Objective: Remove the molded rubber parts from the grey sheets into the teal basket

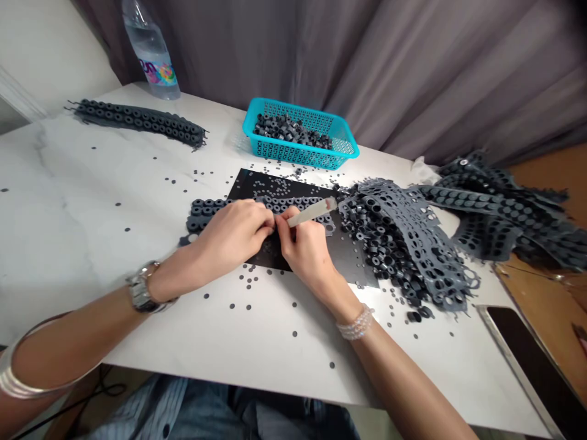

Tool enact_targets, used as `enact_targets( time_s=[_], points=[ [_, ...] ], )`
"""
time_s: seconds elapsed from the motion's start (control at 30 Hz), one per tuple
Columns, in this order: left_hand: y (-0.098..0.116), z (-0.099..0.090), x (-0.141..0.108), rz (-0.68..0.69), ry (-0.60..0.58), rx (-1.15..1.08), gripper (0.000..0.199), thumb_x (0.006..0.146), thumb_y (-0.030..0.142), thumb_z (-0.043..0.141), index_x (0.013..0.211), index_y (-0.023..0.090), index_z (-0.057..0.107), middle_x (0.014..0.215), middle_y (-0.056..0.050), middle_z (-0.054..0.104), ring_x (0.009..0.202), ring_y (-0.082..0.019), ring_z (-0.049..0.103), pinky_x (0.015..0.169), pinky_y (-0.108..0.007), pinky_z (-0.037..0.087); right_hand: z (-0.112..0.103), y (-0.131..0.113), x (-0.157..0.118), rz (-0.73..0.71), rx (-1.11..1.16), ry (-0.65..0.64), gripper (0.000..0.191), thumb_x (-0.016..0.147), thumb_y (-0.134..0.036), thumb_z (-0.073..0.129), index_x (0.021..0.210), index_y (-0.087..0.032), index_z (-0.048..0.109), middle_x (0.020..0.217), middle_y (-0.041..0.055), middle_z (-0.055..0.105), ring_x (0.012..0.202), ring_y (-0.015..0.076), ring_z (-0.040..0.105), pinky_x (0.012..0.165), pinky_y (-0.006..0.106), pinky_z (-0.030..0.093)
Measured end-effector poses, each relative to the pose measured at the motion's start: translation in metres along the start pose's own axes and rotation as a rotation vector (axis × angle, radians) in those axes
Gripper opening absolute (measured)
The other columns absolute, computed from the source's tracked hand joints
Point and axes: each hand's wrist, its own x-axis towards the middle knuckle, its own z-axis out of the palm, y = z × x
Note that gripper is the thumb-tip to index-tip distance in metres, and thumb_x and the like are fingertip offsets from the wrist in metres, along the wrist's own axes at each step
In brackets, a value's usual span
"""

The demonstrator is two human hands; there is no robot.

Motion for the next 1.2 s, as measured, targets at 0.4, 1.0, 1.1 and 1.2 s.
enact_targets(
  time_s=[0.4,1.0,1.1,1.2],
  points=[
    [-0.025,-0.025,0.010,-0.665,-0.023,-1.466,0.004,0.078,0.015,0.072,0.075,0.014,0.069,0.089,-0.009,0.069,0.066,-0.007,0.055,0.049,-0.017,0.040,-0.013,0.011,-0.003,0.151,0.165,0.137,0.031,0.097,-0.043,0.044,0.077,-0.022,0.055,0.064,-0.0007,0.061,0.055,0.0130,0.055,0.056,0.024,0.038],
    [-0.017,-0.028,0.009,-0.767,-0.138,-1.841,0.025,0.082,0.024,0.064,0.060,0.016,0.055,0.069,-0.005,0.056,0.061,-0.008,0.054,0.050,-0.015,0.047,-0.034,0.024,-0.011,0.059,0.076,0.087,0.030,0.099,-0.040,0.043,0.080,-0.022,0.057,0.065,-0.0012,0.058,0.055,0.0124,0.050,0.056,0.026,0.035],
    [-0.013,-0.023,0.007,-0.662,-0.217,-1.562,0.020,0.086,0.022,0.060,0.067,0.016,0.062,0.060,0.002,0.045,0.046,-0.004,0.033,0.036,-0.015,0.024,-0.029,0.016,-0.012,0.132,0.269,0.062,0.031,0.098,-0.042,0.043,0.080,-0.021,0.058,0.065,-0.0013,0.058,0.059,0.0130,0.056,0.059,0.025,0.040],
    [-0.006,-0.016,0.002,-0.445,-0.189,-0.941,0.017,0.086,0.022,0.055,0.089,0.019,0.072,0.060,0.003,0.049,0.047,-0.007,0.033,0.041,-0.022,0.022,-0.021,0.010,-0.012,0.157,0.318,-0.003,0.032,0.097,-0.041,0.045,0.078,-0.020,0.059,0.064,-0.0014,0.058,0.057,0.0125,0.055,0.058,0.025,0.041]
  ],
)
